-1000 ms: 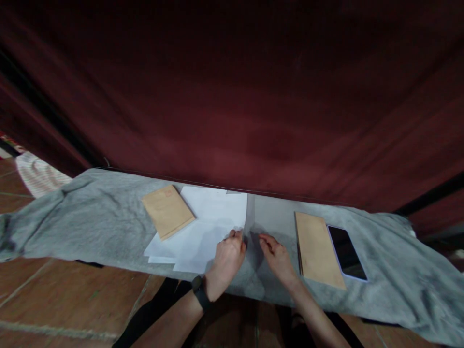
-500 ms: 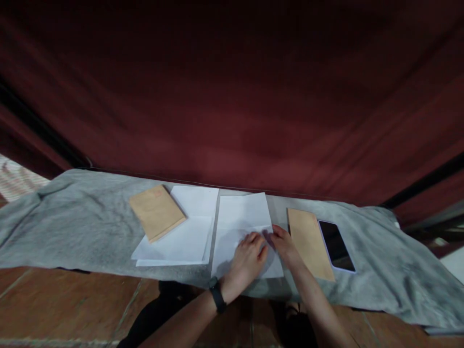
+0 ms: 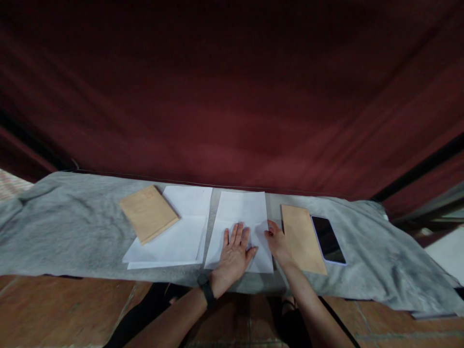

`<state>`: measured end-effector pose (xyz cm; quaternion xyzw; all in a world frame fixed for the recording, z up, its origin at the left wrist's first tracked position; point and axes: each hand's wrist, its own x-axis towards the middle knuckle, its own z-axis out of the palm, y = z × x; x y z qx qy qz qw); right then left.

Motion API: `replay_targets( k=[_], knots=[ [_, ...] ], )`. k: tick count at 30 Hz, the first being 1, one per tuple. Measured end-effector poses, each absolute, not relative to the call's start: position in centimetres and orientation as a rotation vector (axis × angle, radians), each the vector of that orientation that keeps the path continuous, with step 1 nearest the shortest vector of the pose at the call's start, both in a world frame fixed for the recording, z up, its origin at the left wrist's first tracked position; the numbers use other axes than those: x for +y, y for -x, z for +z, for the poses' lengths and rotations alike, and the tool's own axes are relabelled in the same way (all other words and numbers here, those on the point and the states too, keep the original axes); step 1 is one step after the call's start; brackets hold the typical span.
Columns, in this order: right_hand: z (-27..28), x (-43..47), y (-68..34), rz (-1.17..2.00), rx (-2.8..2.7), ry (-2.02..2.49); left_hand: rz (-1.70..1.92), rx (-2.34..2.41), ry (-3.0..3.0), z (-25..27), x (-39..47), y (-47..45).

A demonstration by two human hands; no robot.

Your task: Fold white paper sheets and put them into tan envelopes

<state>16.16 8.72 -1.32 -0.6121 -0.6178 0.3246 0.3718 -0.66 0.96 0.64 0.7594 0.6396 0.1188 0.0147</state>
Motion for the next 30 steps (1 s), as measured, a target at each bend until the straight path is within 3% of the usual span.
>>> replay_targets(
  k=[6, 14, 21, 30],
  knots=[
    [-0.3, 7.6, -15.9, 0.43, -1.733, 1.524, 0.4, 2.06, -2.339, 0.1, 1.0, -0.1],
    [-0.4, 5.9, -11.2, 0.669, -1.956, 1.342, 0.346, 2.11, -2.37, -1.4, 1.2, -0.7],
    [-1.0, 4.5, -11.8, 0.3, -2.247, 1.379, 0.34, 2.165, -2.257, -0.7, 1.3, 2.0],
    [-2.1, 3.9, -13.2, 0.05, -2.125, 1.514, 0.419, 2.292, -2.224, -0.8, 0.2, 5.1]
  ],
)
